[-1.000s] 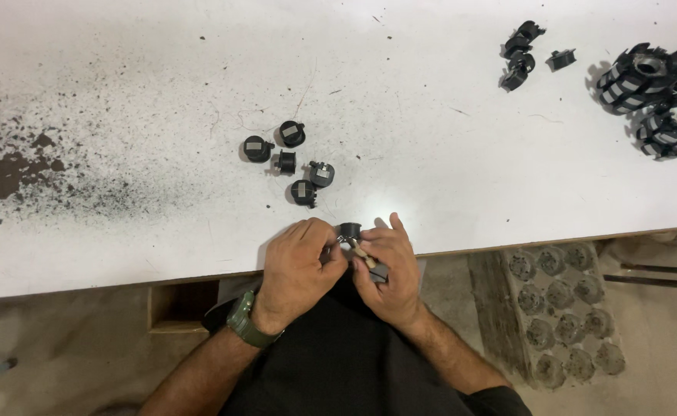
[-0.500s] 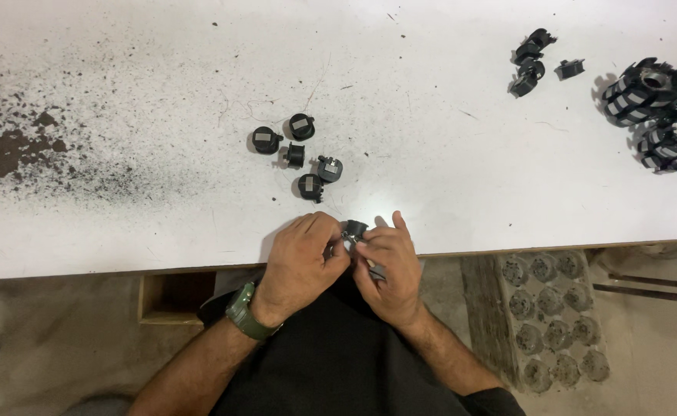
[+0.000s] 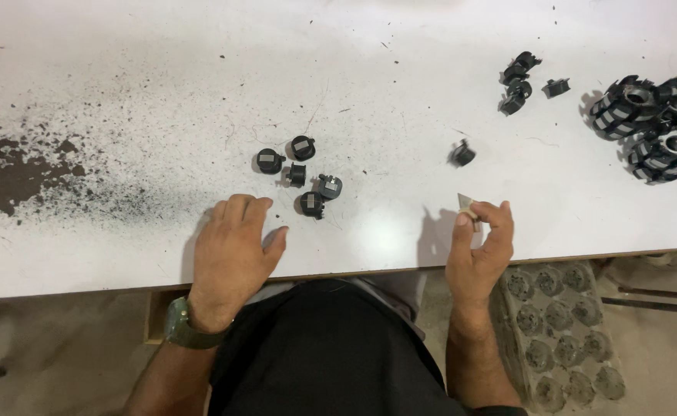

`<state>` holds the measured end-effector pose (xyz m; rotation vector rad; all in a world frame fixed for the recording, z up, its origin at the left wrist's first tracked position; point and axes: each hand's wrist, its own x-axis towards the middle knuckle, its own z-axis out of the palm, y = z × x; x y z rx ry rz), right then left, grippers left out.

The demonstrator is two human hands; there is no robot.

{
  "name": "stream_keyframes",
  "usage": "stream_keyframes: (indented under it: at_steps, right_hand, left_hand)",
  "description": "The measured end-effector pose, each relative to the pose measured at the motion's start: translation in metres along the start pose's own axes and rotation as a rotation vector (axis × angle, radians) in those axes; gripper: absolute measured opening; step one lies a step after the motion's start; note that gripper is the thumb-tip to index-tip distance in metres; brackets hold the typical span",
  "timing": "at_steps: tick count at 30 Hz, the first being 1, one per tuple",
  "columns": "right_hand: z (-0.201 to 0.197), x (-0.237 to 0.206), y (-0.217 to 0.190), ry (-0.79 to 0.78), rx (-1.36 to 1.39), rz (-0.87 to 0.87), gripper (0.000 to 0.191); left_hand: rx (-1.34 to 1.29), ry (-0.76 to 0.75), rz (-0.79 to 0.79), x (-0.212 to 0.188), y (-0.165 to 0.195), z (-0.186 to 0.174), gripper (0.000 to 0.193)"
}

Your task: The person sits at a white workbench disassembling small black plastic wheel-hub-like components one at a time. They hold each unit, pry it apart using a small pointed blade-like tool, separate the inner metal hub from the outer plastic parts, and set the pieces aside in a growing pile of disassembled parts.

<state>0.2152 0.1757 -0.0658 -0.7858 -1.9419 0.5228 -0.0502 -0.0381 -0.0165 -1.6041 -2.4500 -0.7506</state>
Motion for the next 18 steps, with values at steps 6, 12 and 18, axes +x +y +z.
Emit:
stream_keyframes:
  at_steps: [6, 12, 18]
  right_hand:
    - [0.024, -0.012, -0.032, -0.208, -0.056, -0.123, 0.025]
    - [0.015, 0.001, -0.058, -0.388, -0.099, -0.168, 0.031]
    - [0.016, 0.000, -0.100, -0.549, -0.078, -0.281, 0.053]
  left_hand:
    - [-0.119, -0.213, -0.135, 0.030, 0.030, 0.012, 0.052]
    - [-0.427, -0.336, -0.170, 0.034, 0.039, 0.010, 0.021]
    - [-0.467, -0.324, -0.111, 0.024, 0.051, 0.017, 0.019]
